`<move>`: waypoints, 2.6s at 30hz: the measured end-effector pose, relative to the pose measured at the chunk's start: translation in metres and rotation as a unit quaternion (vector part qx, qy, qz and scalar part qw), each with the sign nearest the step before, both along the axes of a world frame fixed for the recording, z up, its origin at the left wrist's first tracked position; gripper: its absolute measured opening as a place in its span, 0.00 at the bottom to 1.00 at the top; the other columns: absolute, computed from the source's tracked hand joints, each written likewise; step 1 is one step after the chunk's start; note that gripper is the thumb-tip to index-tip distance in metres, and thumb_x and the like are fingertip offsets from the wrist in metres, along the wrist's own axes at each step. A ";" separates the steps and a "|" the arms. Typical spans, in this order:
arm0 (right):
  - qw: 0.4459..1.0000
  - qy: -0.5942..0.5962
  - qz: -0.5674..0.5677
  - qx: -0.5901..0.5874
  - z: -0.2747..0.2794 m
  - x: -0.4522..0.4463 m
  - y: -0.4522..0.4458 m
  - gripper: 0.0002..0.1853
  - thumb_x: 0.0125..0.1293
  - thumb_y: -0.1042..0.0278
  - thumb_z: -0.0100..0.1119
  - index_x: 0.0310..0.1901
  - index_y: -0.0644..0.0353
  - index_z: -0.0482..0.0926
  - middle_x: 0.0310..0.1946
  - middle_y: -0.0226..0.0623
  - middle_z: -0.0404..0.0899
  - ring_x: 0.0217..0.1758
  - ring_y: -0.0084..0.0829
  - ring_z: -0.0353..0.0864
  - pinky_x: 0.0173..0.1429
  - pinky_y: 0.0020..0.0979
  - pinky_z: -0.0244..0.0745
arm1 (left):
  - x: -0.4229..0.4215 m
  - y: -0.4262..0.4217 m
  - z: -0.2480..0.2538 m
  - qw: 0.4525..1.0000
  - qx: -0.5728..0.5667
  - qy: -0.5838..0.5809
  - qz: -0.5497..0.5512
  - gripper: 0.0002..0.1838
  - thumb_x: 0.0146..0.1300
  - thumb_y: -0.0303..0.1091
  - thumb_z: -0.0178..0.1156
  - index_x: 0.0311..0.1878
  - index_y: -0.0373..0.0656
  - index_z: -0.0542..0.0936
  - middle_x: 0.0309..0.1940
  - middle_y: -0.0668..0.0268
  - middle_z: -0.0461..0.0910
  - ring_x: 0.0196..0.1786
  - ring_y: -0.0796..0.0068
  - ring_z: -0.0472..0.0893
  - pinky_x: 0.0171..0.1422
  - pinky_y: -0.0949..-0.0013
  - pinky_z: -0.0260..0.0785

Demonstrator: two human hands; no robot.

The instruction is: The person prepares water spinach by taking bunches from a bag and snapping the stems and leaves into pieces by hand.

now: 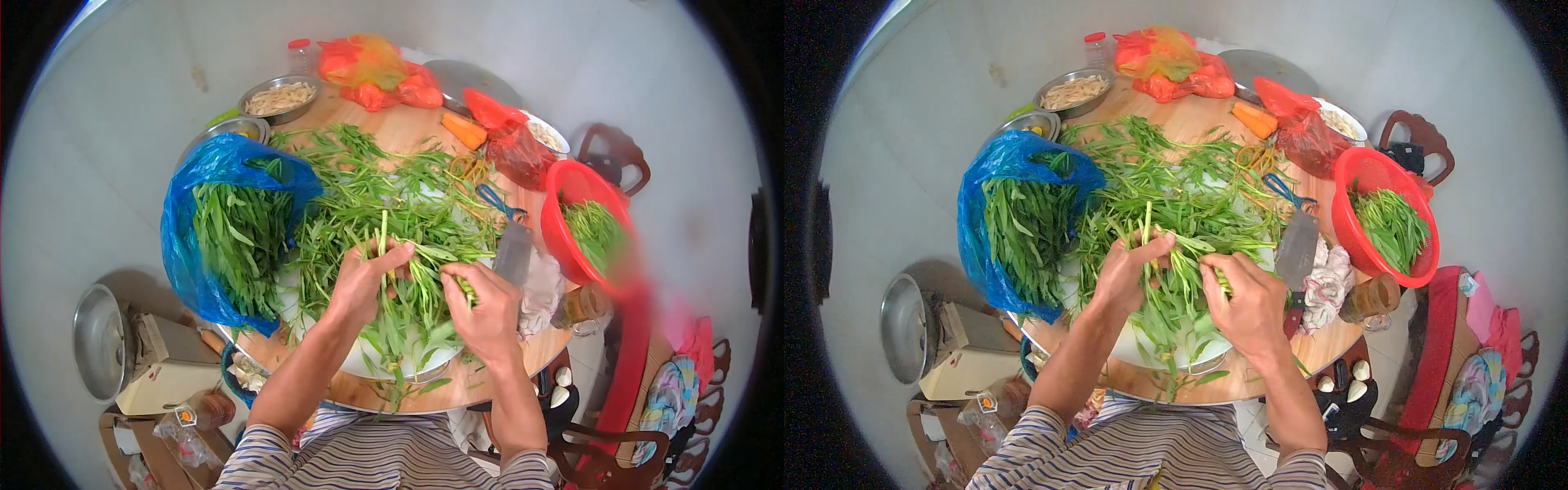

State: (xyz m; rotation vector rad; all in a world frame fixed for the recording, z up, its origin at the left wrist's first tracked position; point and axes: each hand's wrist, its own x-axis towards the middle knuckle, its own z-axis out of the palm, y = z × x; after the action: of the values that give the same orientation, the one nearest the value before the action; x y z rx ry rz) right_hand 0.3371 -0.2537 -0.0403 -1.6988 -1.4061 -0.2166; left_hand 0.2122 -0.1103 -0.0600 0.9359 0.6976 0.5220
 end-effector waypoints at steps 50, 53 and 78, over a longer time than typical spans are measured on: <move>0.865 0.491 -0.021 -0.101 -0.041 -0.003 -0.007 0.08 0.68 0.69 0.60 0.43 0.63 0.84 0.30 0.28 0.80 0.31 0.22 0.73 0.38 0.24 0.69 | -0.017 -0.028 -0.019 0.999 0.038 -0.002 -0.011 0.10 0.62 0.37 0.71 0.40 0.42 0.83 0.32 0.69 0.82 0.29 0.82 0.76 0.25 0.76 0.59; 0.883 0.468 -0.041 -0.027 -0.049 0.023 -0.010 0.13 0.72 0.62 0.55 0.47 0.62 0.82 0.32 0.31 0.80 0.33 0.20 0.75 0.41 0.24 0.72 | -0.031 -0.018 -0.012 0.999 0.032 -0.018 0.012 0.14 0.65 0.38 0.66 0.48 0.39 0.82 0.35 0.67 0.82 0.27 0.81 0.75 0.25 0.77 0.62; 0.978 0.171 -0.110 0.044 0.039 0.059 0.004 0.11 0.72 0.66 0.63 0.33 0.65 0.80 0.21 0.26 0.72 0.26 0.18 0.67 0.31 0.28 0.63 | -0.029 0.032 0.021 0.993 0.076 -0.093 0.005 0.10 0.65 0.26 0.57 0.48 0.36 0.78 0.28 0.69 0.75 0.29 0.81 0.73 0.28 0.75 0.61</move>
State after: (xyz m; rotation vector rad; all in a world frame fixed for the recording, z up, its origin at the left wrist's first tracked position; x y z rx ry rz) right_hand 0.3962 -0.2498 -0.0013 -1.7210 -0.9434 -0.0999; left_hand 0.1834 -0.0780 -0.0393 1.0122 0.4994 0.6684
